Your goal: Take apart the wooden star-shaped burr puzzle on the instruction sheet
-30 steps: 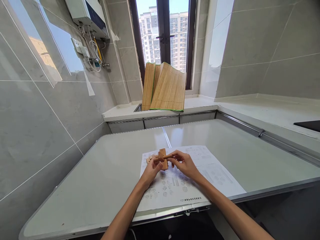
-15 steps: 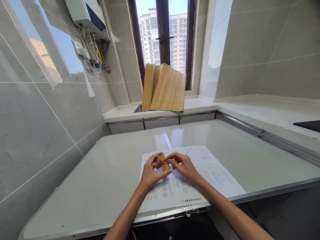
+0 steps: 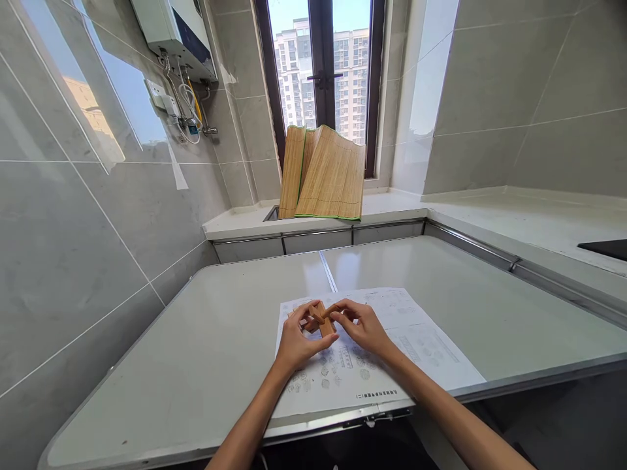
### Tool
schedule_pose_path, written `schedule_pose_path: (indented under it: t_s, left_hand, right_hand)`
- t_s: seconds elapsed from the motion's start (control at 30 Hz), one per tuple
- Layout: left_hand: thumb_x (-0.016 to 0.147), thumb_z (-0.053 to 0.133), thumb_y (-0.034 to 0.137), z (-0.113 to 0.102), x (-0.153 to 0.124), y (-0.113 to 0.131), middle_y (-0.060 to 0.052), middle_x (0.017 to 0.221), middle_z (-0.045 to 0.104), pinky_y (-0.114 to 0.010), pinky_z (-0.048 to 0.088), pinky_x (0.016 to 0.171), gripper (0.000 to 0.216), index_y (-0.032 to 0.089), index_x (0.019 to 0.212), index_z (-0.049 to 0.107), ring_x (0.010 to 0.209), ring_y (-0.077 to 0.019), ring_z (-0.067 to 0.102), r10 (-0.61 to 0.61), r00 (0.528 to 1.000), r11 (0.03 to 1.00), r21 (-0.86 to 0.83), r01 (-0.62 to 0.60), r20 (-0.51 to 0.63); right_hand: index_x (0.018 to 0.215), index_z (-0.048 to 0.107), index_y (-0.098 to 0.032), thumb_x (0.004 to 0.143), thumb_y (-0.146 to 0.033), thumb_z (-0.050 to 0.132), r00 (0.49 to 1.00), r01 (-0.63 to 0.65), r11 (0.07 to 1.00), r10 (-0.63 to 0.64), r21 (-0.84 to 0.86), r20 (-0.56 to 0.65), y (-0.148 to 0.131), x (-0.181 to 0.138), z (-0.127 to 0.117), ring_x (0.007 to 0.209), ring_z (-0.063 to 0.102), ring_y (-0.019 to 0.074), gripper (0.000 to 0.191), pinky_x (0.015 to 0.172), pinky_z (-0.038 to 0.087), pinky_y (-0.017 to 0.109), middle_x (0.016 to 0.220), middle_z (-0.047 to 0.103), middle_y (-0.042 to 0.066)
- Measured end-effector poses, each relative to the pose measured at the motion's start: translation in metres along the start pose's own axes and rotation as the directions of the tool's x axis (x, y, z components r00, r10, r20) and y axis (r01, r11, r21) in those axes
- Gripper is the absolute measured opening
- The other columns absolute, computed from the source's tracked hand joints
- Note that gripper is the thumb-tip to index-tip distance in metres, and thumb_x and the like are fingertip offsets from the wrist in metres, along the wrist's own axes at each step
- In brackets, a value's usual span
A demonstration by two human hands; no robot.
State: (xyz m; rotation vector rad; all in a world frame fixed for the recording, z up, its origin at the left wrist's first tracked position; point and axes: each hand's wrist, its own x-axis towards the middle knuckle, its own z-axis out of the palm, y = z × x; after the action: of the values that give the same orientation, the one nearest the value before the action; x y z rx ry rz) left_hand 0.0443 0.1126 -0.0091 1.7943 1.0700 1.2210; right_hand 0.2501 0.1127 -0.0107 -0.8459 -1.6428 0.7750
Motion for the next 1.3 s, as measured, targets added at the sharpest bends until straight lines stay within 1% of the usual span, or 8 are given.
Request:
schedule_pose_path:
  t_s: [0.27,0.47,0.57,0.67,0.73,0.93,1.07,1.3]
  left_hand:
    - [0.063,0.097,0.038,0.0,-0.001,0.003,-0.01,0.113,0.076,-0.05,0.061,0.097,0.079,0.024,0.135,0.068,0.106,-0.032,0.073,0.003,1.0,1.0,0.01,-0.004,0.008]
    - [0.066,0.096,0.044,-0.005,-0.001,0.009,-0.013,0.126,0.073,-0.048,0.058,0.101,0.079,0.021,0.135,0.066,0.11,-0.0332,0.073,-0.019,0.999,0.996,-0.09,0.022,0.032]
    - [0.071,0.092,0.049,-0.008,0.001,0.01,-0.016,0.134,0.07,-0.048,0.054,0.107,0.079,0.02,0.138,0.062,0.12,-0.0356,0.07,-0.02,0.997,0.982,-0.187,0.033,0.07]
    - [0.069,0.092,0.053,-0.009,0.004,0.009,-0.017,0.135,0.069,-0.049,0.05,0.111,0.083,0.019,0.138,0.062,0.126,-0.0369,0.066,0.012,0.992,0.97,-0.244,0.019,0.125]
    - [0.066,0.094,0.054,-0.008,0.004,0.008,-0.017,0.134,0.069,-0.048,0.05,0.11,0.087,0.019,0.139,0.063,0.125,-0.0375,0.066,0.021,0.988,0.967,-0.254,0.019,0.156]
    - [0.065,0.095,0.055,-0.007,0.005,0.007,-0.019,0.135,0.069,-0.049,0.048,0.111,0.086,0.017,0.136,0.065,0.127,-0.0388,0.065,-0.001,0.986,0.946,-0.319,0.055,0.168]
    - [0.07,0.09,0.061,-0.007,0.006,0.008,-0.018,0.137,0.07,-0.048,0.046,0.113,0.08,0.017,0.133,0.068,0.13,-0.0382,0.063,-0.002,0.983,0.921,-0.381,0.074,0.186]
    - [0.078,0.075,0.075,-0.005,0.004,0.012,-0.016,0.126,0.074,-0.039,0.053,0.089,0.076,0.014,0.124,0.075,0.108,-0.0327,0.069,-0.025,0.977,0.947,-0.308,0.092,0.213]
  right_hand:
    - [0.102,0.078,-0.024,0.101,-0.045,0.064,0.999,-0.008,1.0,0.008,-0.005,0.037,0.006,-0.001,-0.001,0.063,0.054,0.0161,0.025,0.062,0.042,0.029,0.084,0.073,0.003]
    - [0.111,0.07,-0.022,0.096,-0.051,0.07,0.985,-0.137,0.982,0.122,0.133,0.119,0.005,0.0,-0.001,0.072,0.059,0.0171,0.033,0.064,0.046,0.029,0.088,0.07,0.004]
    - [0.116,0.066,-0.021,0.095,-0.058,0.069,0.943,-0.258,0.927,0.179,0.274,0.282,0.002,0.001,-0.001,0.077,0.061,0.017,0.043,0.064,0.049,0.028,0.092,0.066,0.004]
    - [0.099,0.067,-0.017,0.095,-0.062,0.068,0.854,-0.392,0.828,0.166,0.4,0.493,-0.001,0.001,-0.001,0.068,0.058,0.0135,0.045,0.062,0.049,0.028,0.083,0.063,0.002]
    - [0.09,0.066,-0.015,0.093,-0.06,0.072,0.817,-0.459,0.764,0.164,0.453,0.552,-0.001,0.002,-0.002,0.061,0.053,0.0103,0.045,0.059,0.046,0.026,0.075,0.06,-0.001]
    - [0.086,0.062,-0.015,0.088,-0.054,0.082,0.798,-0.546,0.656,0.219,0.52,0.562,0.006,0.002,-0.002,0.053,0.05,0.007,0.043,0.046,0.037,0.02,0.07,0.062,-0.002]
    - [0.086,0.057,-0.018,0.087,-0.056,0.081,0.754,-0.606,0.611,0.237,0.51,0.612,0.005,0.002,-0.002,0.043,0.047,0.0056,0.045,0.038,0.031,0.019,0.065,0.061,-0.004]
    - [0.086,0.055,-0.018,0.09,-0.057,0.078,0.743,-0.63,0.572,0.245,0.525,0.623,0.004,0.0,-0.005,0.036,0.045,0.0042,0.046,0.034,0.026,0.018,0.06,0.063,-0.005]
